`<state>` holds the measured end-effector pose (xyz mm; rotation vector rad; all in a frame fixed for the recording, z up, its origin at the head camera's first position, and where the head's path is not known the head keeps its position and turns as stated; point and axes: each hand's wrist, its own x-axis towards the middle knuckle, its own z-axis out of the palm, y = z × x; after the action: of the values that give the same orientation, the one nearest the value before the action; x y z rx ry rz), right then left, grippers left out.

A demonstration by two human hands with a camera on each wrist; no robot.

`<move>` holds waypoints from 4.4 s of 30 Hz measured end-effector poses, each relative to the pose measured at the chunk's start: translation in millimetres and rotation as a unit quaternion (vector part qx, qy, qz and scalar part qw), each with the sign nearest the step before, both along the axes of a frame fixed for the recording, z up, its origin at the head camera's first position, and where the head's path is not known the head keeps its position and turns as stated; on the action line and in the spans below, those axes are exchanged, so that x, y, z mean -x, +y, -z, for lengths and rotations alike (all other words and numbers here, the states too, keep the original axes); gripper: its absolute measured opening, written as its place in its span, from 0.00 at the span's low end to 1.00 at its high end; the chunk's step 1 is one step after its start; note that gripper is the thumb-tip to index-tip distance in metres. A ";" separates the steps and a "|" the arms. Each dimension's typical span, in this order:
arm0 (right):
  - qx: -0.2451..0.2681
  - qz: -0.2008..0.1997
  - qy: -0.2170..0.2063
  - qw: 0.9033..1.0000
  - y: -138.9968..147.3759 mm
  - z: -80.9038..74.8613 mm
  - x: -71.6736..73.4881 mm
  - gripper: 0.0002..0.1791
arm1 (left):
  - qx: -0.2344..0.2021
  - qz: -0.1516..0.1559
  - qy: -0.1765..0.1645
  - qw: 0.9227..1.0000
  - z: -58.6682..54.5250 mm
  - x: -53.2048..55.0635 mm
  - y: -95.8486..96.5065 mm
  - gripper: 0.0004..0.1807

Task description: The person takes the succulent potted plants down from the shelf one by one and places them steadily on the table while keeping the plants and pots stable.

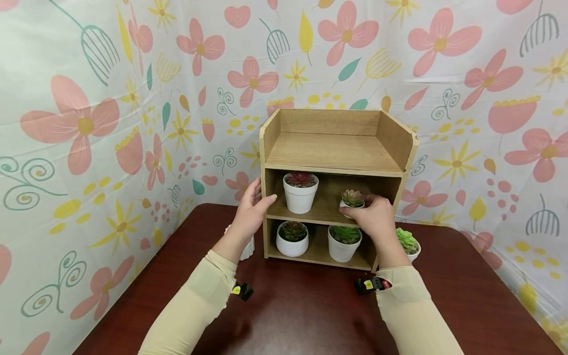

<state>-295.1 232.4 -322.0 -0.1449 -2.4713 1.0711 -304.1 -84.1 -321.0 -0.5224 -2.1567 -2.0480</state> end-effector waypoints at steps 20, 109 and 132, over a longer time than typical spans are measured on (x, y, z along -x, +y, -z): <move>-0.010 -0.034 -0.019 0.999 2.8 -8.1 -3.4 0.34 | -0.005 -0.010 -0.001 1.000 1.8 0.8 3.5 0.39; -0.007 -0.144 -0.050 0.988 147.1 -55.9 -95.6 0.15 | -0.064 0.026 0.013 0.998 13.3 2.1 1.0 0.37; -0.066 -0.073 -0.083 0.992 204.0 15.2 -78.1 0.25 | -0.072 0.033 0.021 0.997 14.8 1.4 1.8 0.37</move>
<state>-217.0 436.4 -337.2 -0.0126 -2.7303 0.9833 -305.5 -82.2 -335.8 -0.6211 -1.9758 -2.1847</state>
